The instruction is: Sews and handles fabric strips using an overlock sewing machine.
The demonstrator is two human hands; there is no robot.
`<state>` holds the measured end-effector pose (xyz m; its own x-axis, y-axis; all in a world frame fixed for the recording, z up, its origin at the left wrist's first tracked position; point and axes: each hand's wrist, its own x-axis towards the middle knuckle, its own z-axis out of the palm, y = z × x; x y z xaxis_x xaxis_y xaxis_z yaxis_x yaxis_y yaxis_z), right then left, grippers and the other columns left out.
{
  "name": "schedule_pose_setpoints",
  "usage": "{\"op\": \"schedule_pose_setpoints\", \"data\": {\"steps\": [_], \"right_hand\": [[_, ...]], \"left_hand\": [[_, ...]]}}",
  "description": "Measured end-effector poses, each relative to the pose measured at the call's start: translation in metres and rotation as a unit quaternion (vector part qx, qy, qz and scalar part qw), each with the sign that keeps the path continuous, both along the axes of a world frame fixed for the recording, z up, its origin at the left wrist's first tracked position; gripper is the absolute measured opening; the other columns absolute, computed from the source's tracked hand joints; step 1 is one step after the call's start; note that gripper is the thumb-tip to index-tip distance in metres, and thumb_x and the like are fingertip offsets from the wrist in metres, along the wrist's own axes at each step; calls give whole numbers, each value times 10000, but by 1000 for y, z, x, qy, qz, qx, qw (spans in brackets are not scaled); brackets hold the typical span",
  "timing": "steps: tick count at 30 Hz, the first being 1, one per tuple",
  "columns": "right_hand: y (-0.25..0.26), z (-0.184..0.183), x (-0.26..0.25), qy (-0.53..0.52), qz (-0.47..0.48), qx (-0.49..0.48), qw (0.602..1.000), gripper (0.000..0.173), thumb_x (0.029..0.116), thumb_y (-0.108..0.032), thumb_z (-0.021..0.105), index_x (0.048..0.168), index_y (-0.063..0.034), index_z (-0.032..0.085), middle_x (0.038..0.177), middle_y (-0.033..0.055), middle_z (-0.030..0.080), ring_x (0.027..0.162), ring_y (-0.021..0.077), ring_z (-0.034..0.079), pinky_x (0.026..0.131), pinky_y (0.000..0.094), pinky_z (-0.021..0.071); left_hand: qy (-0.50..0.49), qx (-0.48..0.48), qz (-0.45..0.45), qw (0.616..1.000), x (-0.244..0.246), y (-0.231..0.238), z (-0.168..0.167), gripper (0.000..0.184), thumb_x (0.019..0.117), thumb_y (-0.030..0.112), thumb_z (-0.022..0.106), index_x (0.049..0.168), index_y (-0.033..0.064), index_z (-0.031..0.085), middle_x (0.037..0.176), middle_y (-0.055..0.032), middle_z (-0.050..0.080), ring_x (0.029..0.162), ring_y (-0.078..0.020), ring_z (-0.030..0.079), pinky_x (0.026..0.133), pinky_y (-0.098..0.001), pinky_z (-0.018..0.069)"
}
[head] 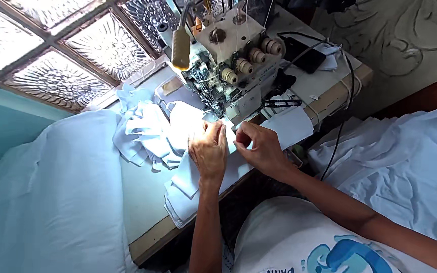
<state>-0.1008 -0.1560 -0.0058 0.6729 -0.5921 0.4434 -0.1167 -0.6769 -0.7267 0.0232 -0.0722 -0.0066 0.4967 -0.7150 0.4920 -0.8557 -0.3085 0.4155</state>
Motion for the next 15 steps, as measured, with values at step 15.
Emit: {"op": "schedule_pose_setpoints", "data": {"steps": [15], "right_hand": [[-6,-1,14,58,-39,-120,990,201,907,9,675,1069,-49,779,812,129,607,706,286,626,590,397,515]], "left_hand": [[-33,73,6,997,9,-5,13,225,1043,143,548,1111,7,714,1080,-215,688,913,-397,686,757,-562,534]]}}
